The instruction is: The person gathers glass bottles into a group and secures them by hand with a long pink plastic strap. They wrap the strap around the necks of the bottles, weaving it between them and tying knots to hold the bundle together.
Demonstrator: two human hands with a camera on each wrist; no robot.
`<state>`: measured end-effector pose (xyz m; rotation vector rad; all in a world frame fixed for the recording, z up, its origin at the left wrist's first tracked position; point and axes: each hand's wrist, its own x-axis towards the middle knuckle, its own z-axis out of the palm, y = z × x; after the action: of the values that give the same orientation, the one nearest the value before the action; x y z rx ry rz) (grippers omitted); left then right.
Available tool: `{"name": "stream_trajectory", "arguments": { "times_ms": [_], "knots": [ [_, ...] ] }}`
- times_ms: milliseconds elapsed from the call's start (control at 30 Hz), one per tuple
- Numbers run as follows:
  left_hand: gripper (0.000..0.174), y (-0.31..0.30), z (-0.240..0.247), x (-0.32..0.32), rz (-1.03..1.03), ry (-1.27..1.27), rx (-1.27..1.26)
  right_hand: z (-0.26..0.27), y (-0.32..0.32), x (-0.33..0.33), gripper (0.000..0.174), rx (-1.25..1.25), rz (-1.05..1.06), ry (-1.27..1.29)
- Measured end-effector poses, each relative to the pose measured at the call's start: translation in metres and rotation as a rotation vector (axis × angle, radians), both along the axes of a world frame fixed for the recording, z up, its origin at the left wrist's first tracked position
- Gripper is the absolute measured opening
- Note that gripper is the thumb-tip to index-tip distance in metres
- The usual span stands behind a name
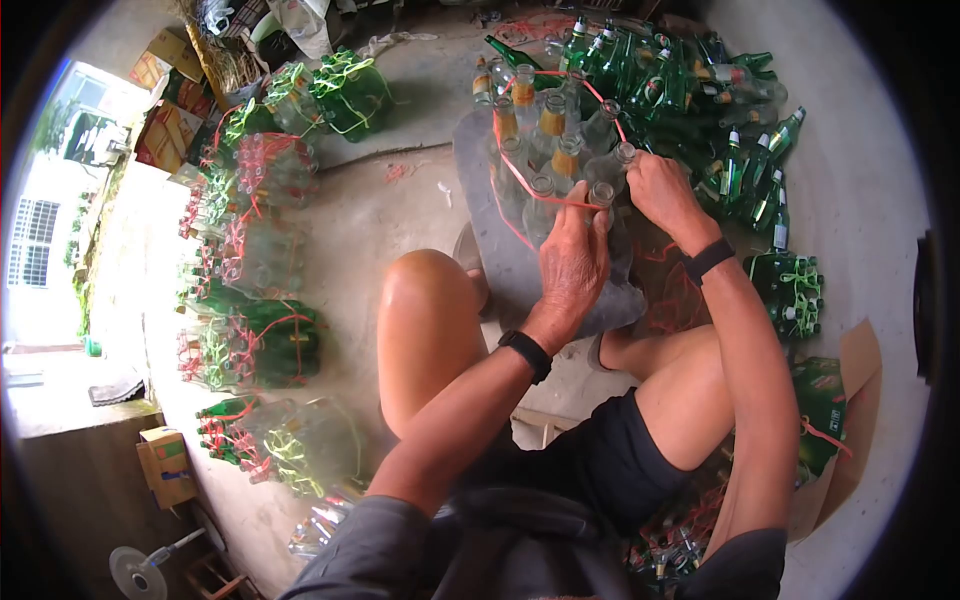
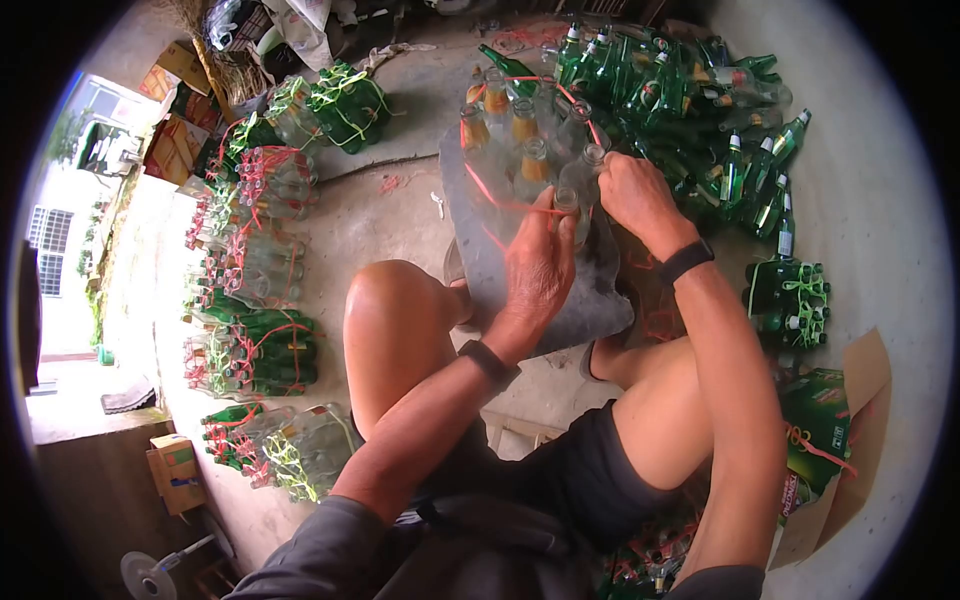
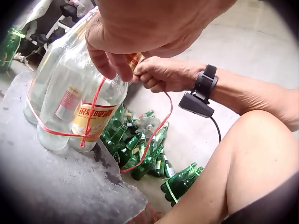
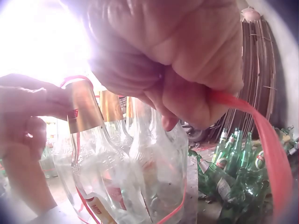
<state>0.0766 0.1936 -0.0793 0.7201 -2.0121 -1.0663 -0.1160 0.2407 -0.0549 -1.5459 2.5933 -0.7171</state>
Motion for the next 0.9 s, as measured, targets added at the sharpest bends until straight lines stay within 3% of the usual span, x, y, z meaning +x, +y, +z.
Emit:
{"name": "stream_trajectory", "arguments": {
  "times_ms": [67, 300, 367, 467, 900],
  "knots": [
    [0.046, 0.001, -0.004, -0.008, 0.009, 0.106, 0.009, 0.002, 0.002, 0.001, 0.023, -0.002, 0.007, 0.001],
    [0.041, -0.003, -0.004, -0.015, -0.017, 0.107, 0.023, 0.017, 0.009, 0.014, 0.024, -0.051, 0.042, -0.05],
    [0.026, -0.003, -0.005, -0.017, -0.012, 0.178, 0.027, 0.017, 0.01, 0.013, 0.023, -0.067, 0.048, -0.061],
    [0.025, -0.004, -0.002, -0.016, -0.004, 0.19, 0.002, 0.018, 0.011, 0.014, 0.021, -0.078, 0.055, -0.086],
    [0.031, -0.005, -0.001, -0.017, -0.022, 0.209, 0.046, 0.018, 0.013, 0.019, 0.017, -0.073, 0.083, 0.005]
  ]
}}
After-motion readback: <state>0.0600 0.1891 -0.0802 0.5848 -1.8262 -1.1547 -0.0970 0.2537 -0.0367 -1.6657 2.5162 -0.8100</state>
